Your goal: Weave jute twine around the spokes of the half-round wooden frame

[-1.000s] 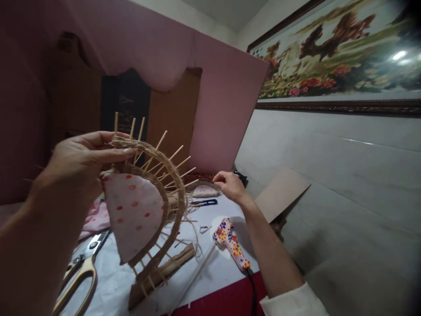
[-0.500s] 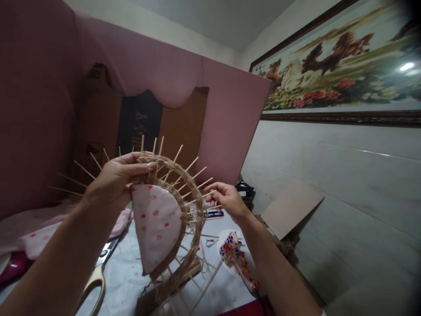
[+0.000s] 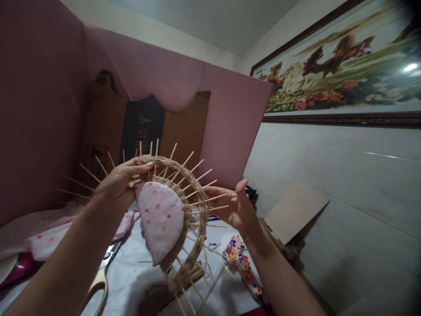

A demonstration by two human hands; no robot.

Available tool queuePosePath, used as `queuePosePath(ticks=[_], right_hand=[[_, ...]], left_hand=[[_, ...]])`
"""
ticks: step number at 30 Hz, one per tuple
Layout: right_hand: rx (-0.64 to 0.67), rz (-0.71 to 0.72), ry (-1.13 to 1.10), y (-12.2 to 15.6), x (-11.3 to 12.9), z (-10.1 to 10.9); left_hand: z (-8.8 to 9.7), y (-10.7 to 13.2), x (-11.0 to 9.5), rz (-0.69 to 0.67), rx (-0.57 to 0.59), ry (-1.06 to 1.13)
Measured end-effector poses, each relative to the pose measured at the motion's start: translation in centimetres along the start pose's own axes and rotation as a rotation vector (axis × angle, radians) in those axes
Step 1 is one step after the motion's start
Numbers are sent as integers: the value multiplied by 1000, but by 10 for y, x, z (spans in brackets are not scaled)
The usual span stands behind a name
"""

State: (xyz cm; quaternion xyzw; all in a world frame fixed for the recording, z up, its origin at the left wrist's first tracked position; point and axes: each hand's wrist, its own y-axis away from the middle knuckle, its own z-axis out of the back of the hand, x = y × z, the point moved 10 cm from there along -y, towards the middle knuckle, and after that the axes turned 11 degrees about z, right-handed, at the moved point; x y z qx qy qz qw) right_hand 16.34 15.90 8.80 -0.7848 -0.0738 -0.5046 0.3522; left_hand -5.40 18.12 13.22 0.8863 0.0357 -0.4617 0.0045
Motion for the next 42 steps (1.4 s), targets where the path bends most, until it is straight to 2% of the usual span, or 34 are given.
queuePosePath(ticks=[3,9,16,19,23,28,31,36,39,42], right_hand=[[-11,15,4,-1,0,3],[-34,-2,-44,-4,-5,8],[-5,-47,-108,-4,-16,0],[-18,-46,-60,-5,-17,8],[-68,-54,7,-3,-18,21],[-139,-70,39,-2,-20,26],[-188,-60,180,-3,-20,31],[-344,53,469,-5,-7,53],[-379,117,503,-6,1,59],[-370,110,462,-6,1,62]], left_hand=[[4,-1,5,54,-32,9],[7,-2,5,64,-43,24],[16,-1,-9,20,-73,22],[18,1,-16,-16,-92,14],[14,1,-15,-25,-72,-14],[10,3,-17,-76,-55,-57],[8,6,-19,-99,-36,-74],[2,14,-23,-158,-31,-87],[-4,24,-28,-213,-41,-96],[-12,36,-34,-277,-21,-110]])
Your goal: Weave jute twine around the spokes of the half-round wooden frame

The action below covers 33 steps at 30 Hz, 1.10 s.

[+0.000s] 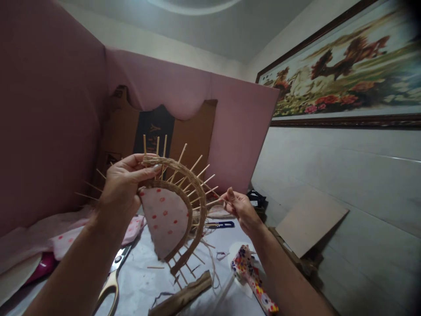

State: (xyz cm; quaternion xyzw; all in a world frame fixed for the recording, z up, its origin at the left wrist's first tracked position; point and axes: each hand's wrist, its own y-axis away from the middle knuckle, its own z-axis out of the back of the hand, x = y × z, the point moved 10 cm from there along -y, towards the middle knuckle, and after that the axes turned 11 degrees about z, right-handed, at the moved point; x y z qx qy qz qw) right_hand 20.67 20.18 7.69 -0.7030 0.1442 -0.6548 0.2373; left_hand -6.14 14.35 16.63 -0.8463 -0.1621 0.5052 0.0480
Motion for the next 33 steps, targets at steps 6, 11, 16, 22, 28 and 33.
queuePosePath(ticks=[6,11,16,22,28,33], right_hand=[[-11,-15,135,-2,2,15],[65,160,448,6,39,1],[-13,453,403,34,98,-36],[-92,354,258,43,95,-40],[122,252,185,44,91,-56],[55,181,111,42,91,-46]], left_hand=[[-12,24,-21,-209,9,-86],[-22,46,-27,-365,-43,-284],[-48,80,-26,-543,-97,-586],[-66,96,-2,-469,42,-451],[-62,97,-9,-506,-8,-530],[-68,92,-12,-384,104,-401]])
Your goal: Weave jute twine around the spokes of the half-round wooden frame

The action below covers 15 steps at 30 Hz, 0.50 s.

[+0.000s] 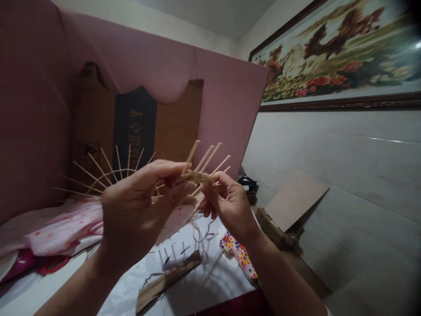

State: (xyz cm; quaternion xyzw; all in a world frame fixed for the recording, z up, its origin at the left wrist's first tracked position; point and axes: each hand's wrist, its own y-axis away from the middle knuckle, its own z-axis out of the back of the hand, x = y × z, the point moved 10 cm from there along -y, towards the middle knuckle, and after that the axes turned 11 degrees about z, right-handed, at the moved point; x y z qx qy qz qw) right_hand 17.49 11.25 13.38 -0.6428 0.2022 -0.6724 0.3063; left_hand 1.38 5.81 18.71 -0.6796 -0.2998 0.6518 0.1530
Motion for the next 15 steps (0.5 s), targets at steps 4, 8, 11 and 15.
queuePosePath(ticks=[4,8,11,15], right_hand=[[-125,67,2,-6,6,24],[-265,243,-41,-9,16,45],[-341,338,-11,-6,20,51],[-313,352,-35,-2,11,42]], left_hand=[[5,-10,1,-30,-11,4],[24,-29,45,126,-178,111],[32,-32,99,446,-249,187],[21,-5,154,928,-156,365]])
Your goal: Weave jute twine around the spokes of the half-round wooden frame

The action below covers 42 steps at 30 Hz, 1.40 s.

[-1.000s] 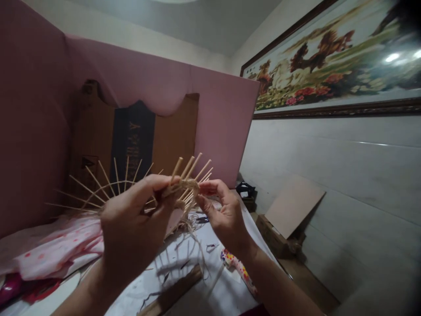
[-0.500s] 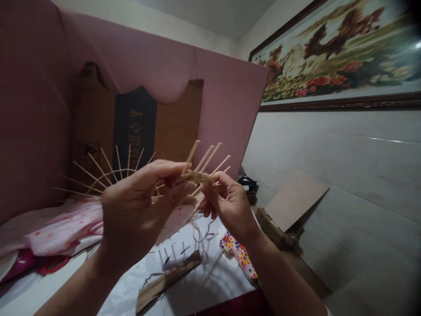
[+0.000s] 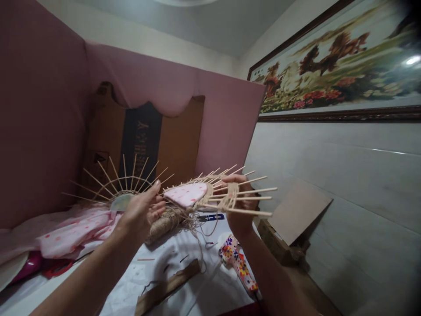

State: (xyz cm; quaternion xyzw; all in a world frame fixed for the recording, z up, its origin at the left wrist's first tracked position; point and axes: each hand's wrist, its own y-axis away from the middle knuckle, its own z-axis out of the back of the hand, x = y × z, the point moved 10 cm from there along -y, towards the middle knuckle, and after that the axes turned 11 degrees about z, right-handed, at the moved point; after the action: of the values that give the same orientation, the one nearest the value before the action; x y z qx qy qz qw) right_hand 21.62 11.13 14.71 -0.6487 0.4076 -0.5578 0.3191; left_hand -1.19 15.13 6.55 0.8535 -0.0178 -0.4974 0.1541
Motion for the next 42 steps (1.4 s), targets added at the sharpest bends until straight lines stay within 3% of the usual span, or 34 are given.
queuePosePath(ticks=[3,5,9,14,16,19,24,27,33,36,42], right_hand=[[42,-45,-141,11,-15,-10],[60,-73,-181,19,-25,-15],[127,-8,-52,30,-30,-22],[354,134,-33,41,-20,-48],[401,140,-32,44,-21,-54],[354,111,-47,47,-26,-52],[147,-183,-197,61,-63,-44],[173,-230,-75,64,-74,-43],[446,56,236,43,-48,-52],[554,101,396,34,-45,-52],[511,82,525,18,-38,-32]], left_hand=[[-18,7,28,242,249,171],[-26,14,33,298,344,271],[-17,22,29,255,275,411],[-6,37,39,302,183,363],[3,38,37,254,147,371],[20,34,29,149,100,387],[46,32,27,97,33,408],[55,33,29,97,29,395],[53,31,42,173,86,288],[51,30,44,159,97,236],[52,32,43,125,79,223]])
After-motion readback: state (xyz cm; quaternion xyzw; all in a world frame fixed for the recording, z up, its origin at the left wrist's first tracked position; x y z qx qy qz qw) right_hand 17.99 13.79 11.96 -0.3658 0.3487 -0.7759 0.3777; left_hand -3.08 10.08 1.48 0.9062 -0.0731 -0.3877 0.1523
